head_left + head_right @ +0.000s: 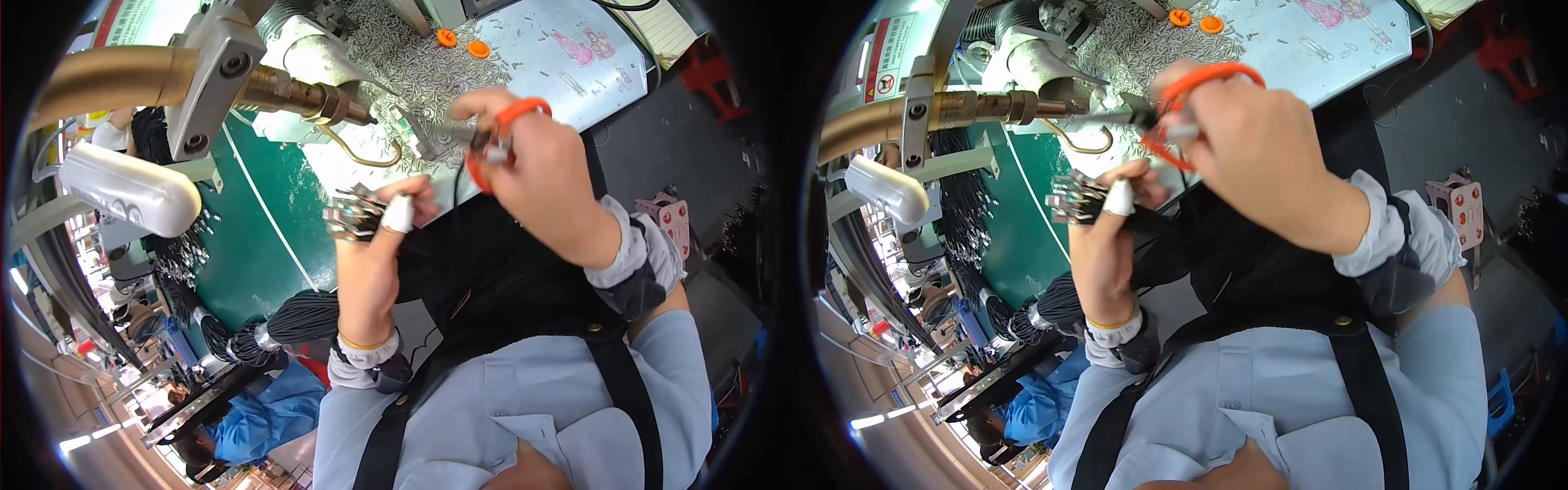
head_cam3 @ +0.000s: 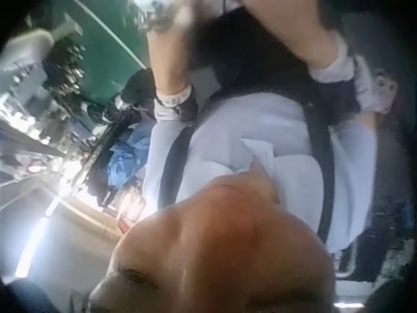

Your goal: Assembling and processing components of wire harnesses using a cutting tool and an industrial machine.

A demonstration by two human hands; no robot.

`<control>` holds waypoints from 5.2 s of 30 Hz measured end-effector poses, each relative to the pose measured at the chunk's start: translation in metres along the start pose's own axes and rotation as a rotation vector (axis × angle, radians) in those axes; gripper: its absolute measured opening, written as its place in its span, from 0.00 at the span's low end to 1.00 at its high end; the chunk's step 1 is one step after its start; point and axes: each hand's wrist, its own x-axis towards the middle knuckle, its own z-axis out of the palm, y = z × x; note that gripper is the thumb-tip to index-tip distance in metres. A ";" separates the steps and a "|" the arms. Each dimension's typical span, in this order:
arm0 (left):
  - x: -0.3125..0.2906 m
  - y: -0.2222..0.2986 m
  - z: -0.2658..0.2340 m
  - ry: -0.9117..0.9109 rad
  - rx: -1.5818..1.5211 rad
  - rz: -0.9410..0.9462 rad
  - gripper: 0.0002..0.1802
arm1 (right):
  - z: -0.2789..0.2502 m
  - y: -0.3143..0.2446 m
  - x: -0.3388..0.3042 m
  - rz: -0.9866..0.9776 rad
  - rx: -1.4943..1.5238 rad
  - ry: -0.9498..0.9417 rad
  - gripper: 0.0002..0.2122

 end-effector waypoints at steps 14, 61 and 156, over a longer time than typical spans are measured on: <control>-0.015 -0.003 0.000 -0.201 -0.314 -0.107 0.14 | 0.001 -0.016 -0.025 -0.343 0.023 0.027 0.10; 0.030 -0.001 -0.007 -0.087 -0.291 -0.046 0.08 | 0.004 -0.008 -0.030 0.388 0.434 -0.407 0.13; -0.028 -0.012 0.010 0.076 0.093 0.063 0.10 | 0.007 -0.016 -0.038 0.099 0.494 -0.078 0.07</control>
